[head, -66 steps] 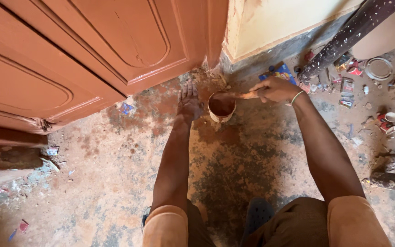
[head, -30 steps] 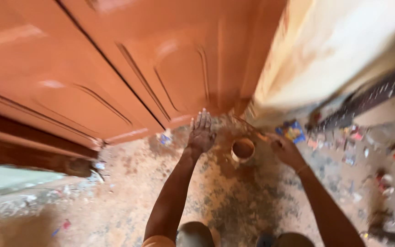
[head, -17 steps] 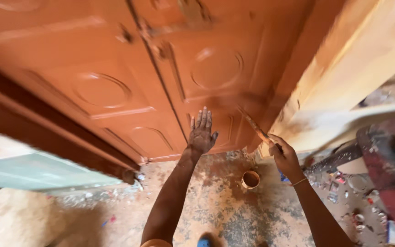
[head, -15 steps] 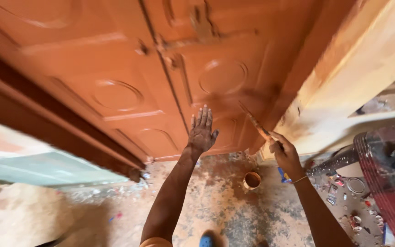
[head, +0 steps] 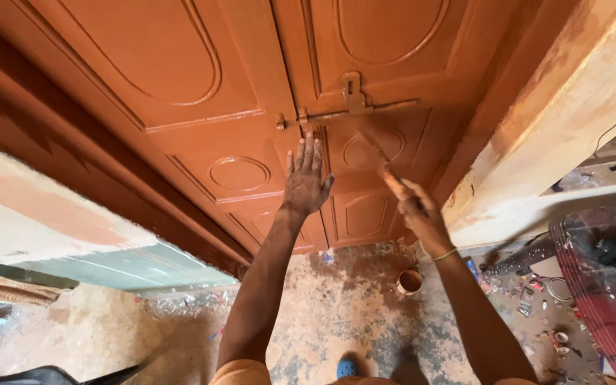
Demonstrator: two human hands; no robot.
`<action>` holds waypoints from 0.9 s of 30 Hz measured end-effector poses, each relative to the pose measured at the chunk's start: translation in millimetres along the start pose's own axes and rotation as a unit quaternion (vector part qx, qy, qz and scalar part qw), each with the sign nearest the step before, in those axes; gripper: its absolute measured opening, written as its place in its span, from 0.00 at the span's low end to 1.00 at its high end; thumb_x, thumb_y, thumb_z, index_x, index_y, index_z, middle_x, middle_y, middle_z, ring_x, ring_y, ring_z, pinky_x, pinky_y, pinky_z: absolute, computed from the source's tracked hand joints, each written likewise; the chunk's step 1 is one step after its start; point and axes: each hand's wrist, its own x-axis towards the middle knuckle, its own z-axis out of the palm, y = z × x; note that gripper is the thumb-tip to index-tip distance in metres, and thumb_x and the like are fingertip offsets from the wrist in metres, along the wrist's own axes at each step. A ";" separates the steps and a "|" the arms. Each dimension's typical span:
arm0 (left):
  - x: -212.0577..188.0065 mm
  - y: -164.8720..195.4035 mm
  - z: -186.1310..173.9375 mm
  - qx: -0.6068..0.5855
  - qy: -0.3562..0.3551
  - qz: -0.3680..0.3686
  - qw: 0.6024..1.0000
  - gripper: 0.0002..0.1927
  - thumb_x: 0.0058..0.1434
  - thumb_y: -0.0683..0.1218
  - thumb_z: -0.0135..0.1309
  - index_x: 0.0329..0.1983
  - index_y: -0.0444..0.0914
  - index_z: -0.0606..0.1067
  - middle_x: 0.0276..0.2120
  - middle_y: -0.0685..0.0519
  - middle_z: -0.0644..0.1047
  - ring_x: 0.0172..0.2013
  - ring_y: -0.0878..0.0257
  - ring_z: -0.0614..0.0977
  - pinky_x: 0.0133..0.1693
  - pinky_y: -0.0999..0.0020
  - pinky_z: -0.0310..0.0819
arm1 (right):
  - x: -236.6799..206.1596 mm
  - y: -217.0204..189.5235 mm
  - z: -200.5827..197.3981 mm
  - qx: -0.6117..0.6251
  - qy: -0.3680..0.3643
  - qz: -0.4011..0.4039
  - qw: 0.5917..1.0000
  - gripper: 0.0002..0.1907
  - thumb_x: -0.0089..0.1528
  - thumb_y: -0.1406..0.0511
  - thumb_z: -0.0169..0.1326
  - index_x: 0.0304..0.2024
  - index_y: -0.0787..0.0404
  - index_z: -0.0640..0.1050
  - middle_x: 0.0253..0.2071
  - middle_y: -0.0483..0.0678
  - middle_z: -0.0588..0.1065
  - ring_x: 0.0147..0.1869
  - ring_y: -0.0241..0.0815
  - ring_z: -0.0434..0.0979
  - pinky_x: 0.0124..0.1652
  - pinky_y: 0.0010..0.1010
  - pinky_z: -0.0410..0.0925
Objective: The person paints a metal double door with a reddish-brown paint, using a paintbrush in the right hand while steadying the door with the left hand. They work across the door panels and around the latch, dipping the brush in a small paint can on the floor between strokes.
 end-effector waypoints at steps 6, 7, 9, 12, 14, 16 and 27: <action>25.6 -13.9 -18.3 0.028 -0.018 -0.042 0.999 0.47 0.66 0.58 0.49 0.77 0.28 0.44 0.77 0.38 0.42 0.76 0.42 0.44 0.71 0.42 0.37 | 47.7 -29.7 36.1 0.043 -0.086 -0.002 0.995 0.21 0.70 0.61 0.49 0.66 0.58 0.71 0.30 0.39 0.69 0.25 0.24 0.61 0.23 0.16 0.57; 23.5 -17.1 -20.6 0.023 -0.012 -0.049 0.998 0.46 0.67 0.59 0.49 0.77 0.29 0.45 0.77 0.38 0.42 0.76 0.42 0.44 0.71 0.42 0.38 | 58.0 -33.5 38.0 0.051 -0.095 0.012 0.994 0.21 0.70 0.61 0.49 0.66 0.58 0.72 0.30 0.39 0.68 0.25 0.24 0.59 0.23 0.16 0.56; 32.6 -24.5 -25.1 0.034 0.008 -0.056 0.998 0.45 0.69 0.59 0.48 0.77 0.29 0.45 0.78 0.39 0.43 0.76 0.42 0.44 0.72 0.42 0.38 | 81.7 -40.5 34.2 0.048 -0.110 0.024 0.993 0.22 0.70 0.62 0.49 0.66 0.57 0.72 0.30 0.39 0.69 0.24 0.25 0.59 0.22 0.16 0.57; 36.5 -25.0 -24.9 0.060 0.016 -0.060 0.996 0.44 0.70 0.58 0.46 0.77 0.29 0.45 0.78 0.38 0.42 0.76 0.41 0.44 0.72 0.41 0.37 | 112.9 -46.1 12.6 0.048 -0.114 0.038 0.992 0.22 0.68 0.64 0.50 0.65 0.57 0.70 0.30 0.41 0.71 0.23 0.26 0.62 0.21 0.17 0.59; 48.0 -25.2 -24.5 0.060 0.021 -0.062 0.996 0.44 0.70 0.58 0.46 0.77 0.28 0.45 0.77 0.37 0.42 0.76 0.40 0.44 0.71 0.41 0.37 | 132.1 -49.8 -8.9 0.084 -0.116 0.032 0.989 0.22 0.67 0.65 0.52 0.64 0.60 0.71 0.31 0.41 0.72 0.24 0.25 0.63 0.22 0.16 0.58; 56.9 -20.7 -21.1 0.049 0.031 -0.074 0.996 0.43 0.71 0.58 0.46 0.78 0.30 0.46 0.78 0.38 0.42 0.77 0.40 0.44 0.72 0.43 0.38 | 147.7 -53.6 -30.9 0.040 -0.107 0.054 0.992 0.22 0.68 0.63 0.49 0.64 0.58 0.72 0.30 0.42 0.72 0.23 0.26 0.63 0.21 0.17 0.59; 79.0 -20.2 -4.3 0.048 0.038 -0.053 0.997 0.45 0.68 0.57 0.50 0.77 0.29 0.46 0.77 0.38 0.43 0.76 0.41 0.44 0.72 0.43 0.35 | 123.2 -64.1 -89.4 0.053 -0.031 0.025 0.998 0.22 0.70 0.57 0.48 0.65 0.58 0.72 0.32 0.41 0.70 0.24 0.25 0.59 0.24 0.16 0.56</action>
